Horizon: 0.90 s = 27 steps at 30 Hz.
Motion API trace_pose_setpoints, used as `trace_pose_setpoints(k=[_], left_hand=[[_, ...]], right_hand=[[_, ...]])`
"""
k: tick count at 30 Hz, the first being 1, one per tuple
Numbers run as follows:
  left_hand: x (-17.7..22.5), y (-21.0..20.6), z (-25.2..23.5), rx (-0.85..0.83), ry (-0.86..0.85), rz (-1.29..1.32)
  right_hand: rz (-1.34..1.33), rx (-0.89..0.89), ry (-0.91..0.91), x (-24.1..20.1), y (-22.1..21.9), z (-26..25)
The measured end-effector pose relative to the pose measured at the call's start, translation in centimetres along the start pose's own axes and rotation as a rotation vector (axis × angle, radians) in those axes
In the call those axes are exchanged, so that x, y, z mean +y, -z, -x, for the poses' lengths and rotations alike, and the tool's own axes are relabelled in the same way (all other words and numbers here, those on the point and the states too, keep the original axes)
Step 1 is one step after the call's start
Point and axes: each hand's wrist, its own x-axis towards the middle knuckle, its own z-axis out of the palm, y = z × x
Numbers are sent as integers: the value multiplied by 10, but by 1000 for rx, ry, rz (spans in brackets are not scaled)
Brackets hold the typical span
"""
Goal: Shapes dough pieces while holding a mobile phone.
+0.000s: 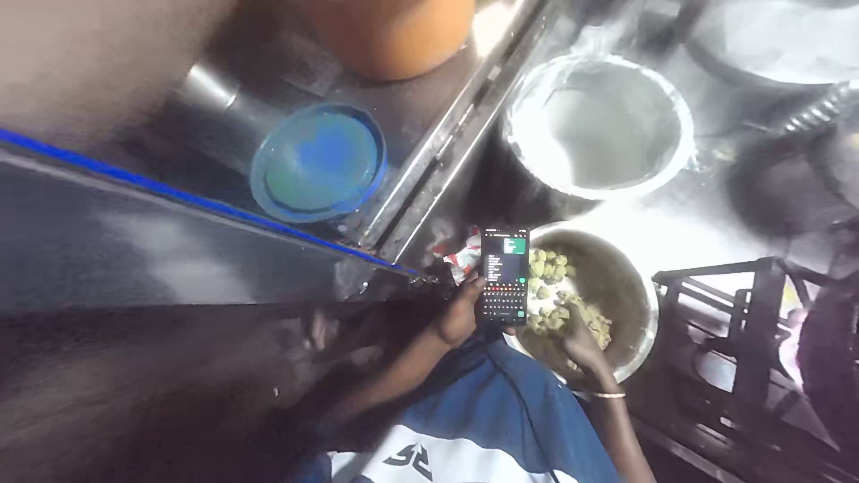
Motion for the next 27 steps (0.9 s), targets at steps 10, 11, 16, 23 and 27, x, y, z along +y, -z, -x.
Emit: trace_pose_setpoints(k=[10, 11, 16, 23, 27], left_hand=[[2, 15, 2, 57, -69, -69], [2, 18, 2, 76, -73, -55], [3, 20, 7, 115, -36, -82], [-1, 10, 6, 115, 12, -96], [-1, 10, 6, 114, 5, -109]], right_hand=[[303, -162, -76, -2, -6, -7], [324, -165, -112, -2, -6, -8], [227, -20, -46, 2, 5, -15], [600, -352, 113, -10, -31, -42], [839, -606, 149, -10, -58, -45]])
